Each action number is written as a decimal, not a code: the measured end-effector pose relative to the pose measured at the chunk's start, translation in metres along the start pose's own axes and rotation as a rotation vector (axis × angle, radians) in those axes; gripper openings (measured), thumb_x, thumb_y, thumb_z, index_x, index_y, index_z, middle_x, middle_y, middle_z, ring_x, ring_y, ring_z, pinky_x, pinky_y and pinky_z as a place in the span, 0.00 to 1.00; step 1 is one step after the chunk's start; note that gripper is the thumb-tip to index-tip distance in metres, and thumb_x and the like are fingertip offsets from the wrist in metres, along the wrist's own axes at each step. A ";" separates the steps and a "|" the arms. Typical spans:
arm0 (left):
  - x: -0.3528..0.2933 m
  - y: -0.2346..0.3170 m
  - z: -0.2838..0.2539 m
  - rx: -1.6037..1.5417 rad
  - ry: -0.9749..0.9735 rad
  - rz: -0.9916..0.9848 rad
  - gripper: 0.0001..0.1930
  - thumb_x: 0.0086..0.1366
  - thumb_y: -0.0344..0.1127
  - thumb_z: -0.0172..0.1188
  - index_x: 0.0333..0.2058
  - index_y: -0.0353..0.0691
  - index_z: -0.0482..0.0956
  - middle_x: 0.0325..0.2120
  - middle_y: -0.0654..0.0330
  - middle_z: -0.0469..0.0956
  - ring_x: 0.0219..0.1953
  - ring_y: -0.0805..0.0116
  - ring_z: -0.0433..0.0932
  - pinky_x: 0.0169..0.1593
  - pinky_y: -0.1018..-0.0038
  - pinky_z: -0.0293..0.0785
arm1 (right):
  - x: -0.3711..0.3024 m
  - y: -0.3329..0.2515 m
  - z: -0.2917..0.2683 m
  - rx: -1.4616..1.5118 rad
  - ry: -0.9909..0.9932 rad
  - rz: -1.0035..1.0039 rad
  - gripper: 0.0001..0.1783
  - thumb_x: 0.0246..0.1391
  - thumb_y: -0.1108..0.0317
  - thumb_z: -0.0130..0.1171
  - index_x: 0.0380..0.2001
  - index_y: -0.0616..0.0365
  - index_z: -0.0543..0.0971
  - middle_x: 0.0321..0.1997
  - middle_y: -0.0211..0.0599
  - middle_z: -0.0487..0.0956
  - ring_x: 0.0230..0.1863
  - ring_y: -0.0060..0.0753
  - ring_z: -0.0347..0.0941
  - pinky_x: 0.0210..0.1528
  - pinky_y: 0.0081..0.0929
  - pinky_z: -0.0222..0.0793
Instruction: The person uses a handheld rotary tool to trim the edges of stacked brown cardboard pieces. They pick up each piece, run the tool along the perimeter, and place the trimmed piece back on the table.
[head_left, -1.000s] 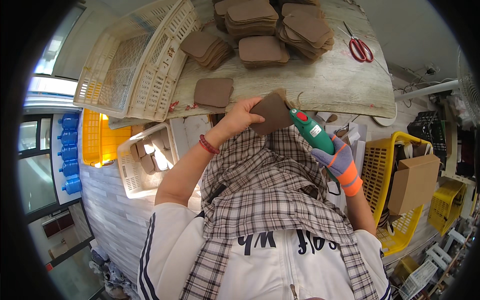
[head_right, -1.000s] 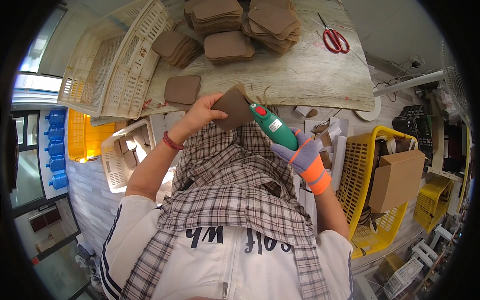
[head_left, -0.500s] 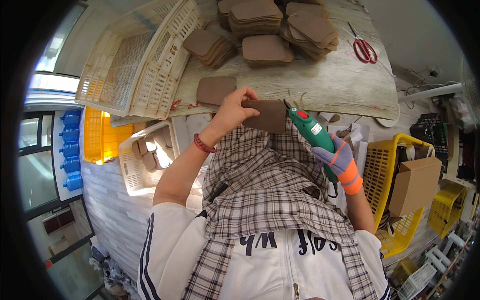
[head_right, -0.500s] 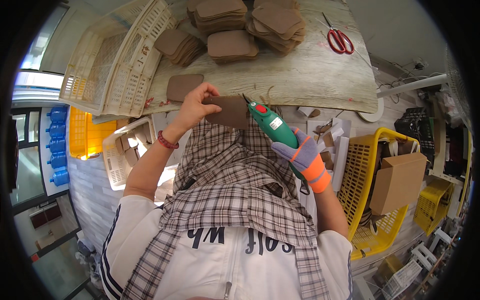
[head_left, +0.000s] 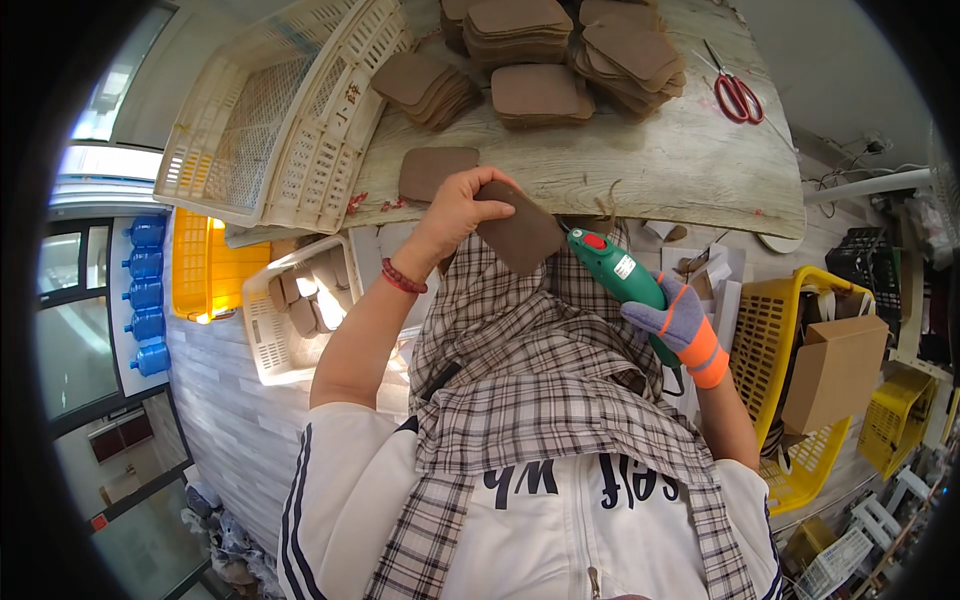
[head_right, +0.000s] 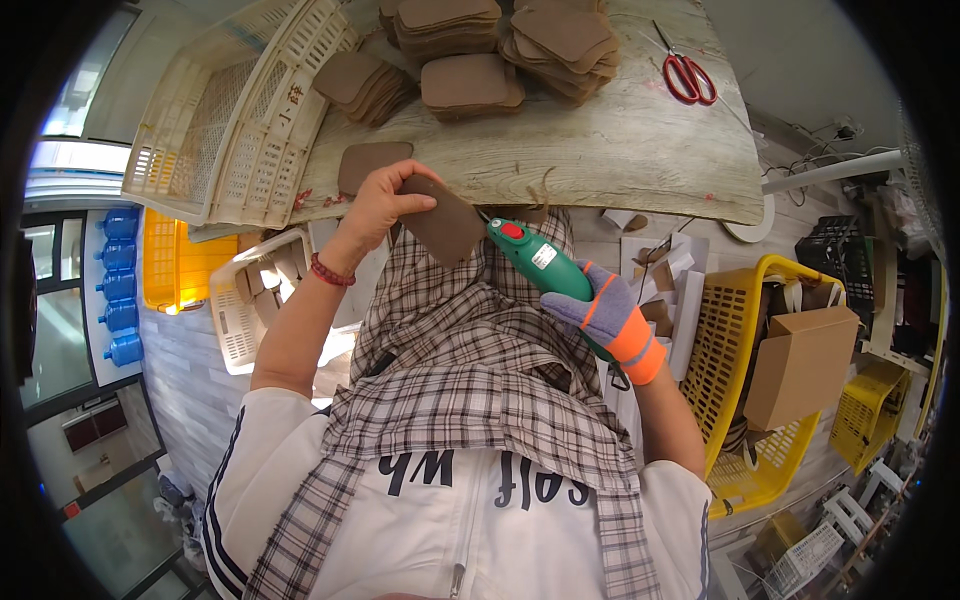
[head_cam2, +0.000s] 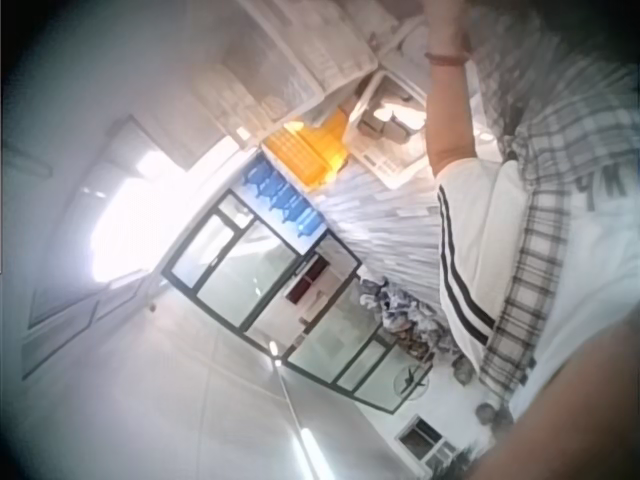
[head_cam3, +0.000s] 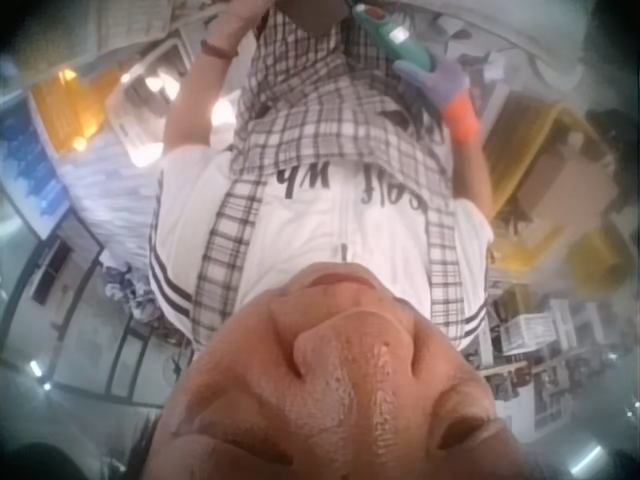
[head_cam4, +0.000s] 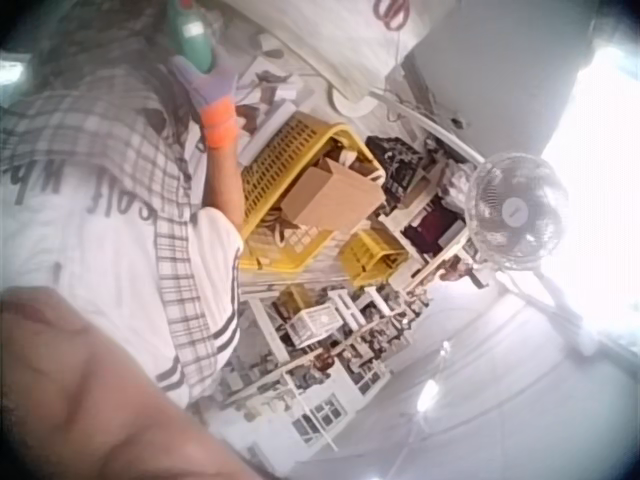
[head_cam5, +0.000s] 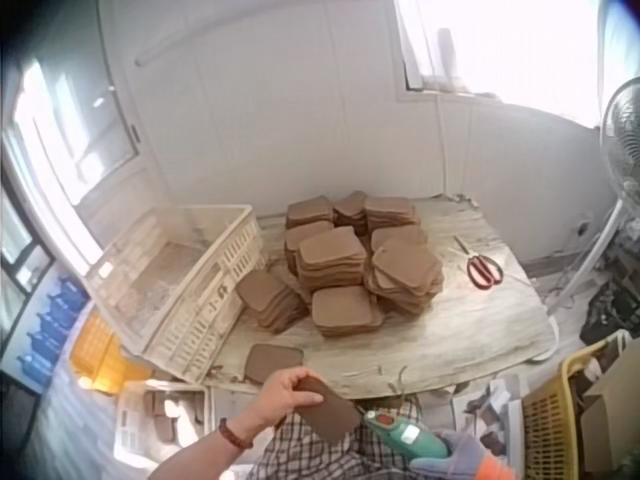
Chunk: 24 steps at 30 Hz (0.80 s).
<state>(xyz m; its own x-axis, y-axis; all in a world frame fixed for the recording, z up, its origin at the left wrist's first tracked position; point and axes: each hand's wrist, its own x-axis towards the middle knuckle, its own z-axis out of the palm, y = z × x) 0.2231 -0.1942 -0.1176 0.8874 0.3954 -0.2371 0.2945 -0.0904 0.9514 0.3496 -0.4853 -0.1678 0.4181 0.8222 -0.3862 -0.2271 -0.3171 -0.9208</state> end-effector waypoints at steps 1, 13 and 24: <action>0.000 0.000 0.001 -0.008 -0.004 0.002 0.11 0.51 0.22 0.61 0.35 0.38 0.77 0.32 0.67 0.77 0.35 0.79 0.74 0.41 0.82 0.70 | 0.000 0.002 0.000 -0.008 -0.001 -0.009 0.27 0.44 0.60 0.69 0.44 0.65 0.73 0.28 0.30 0.76 0.25 0.14 0.70 0.28 0.16 0.68; 0.001 -0.006 0.016 0.014 -0.085 -0.010 0.24 0.49 0.18 0.60 0.47 0.39 0.70 0.30 0.65 0.76 0.33 0.80 0.73 0.37 0.83 0.71 | 0.002 -0.001 0.009 -0.140 0.027 -0.074 0.26 0.43 0.58 0.70 0.42 0.63 0.74 0.27 0.30 0.76 0.27 0.15 0.68 0.30 0.17 0.67; -0.001 0.014 0.024 0.221 -0.198 -0.074 0.30 0.48 0.18 0.59 0.52 0.41 0.67 0.27 0.67 0.73 0.31 0.82 0.71 0.37 0.83 0.68 | 0.007 -0.007 0.013 -0.108 0.026 -0.071 0.24 0.44 0.57 0.69 0.39 0.62 0.75 0.19 0.25 0.72 0.19 0.12 0.63 0.21 0.15 0.60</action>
<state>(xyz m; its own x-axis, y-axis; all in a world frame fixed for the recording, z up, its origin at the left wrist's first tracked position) 0.2347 -0.2176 -0.1093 0.9059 0.2247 -0.3590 0.4122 -0.2732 0.8691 0.3426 -0.4715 -0.1635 0.4529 0.8323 -0.3194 -0.1001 -0.3085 -0.9459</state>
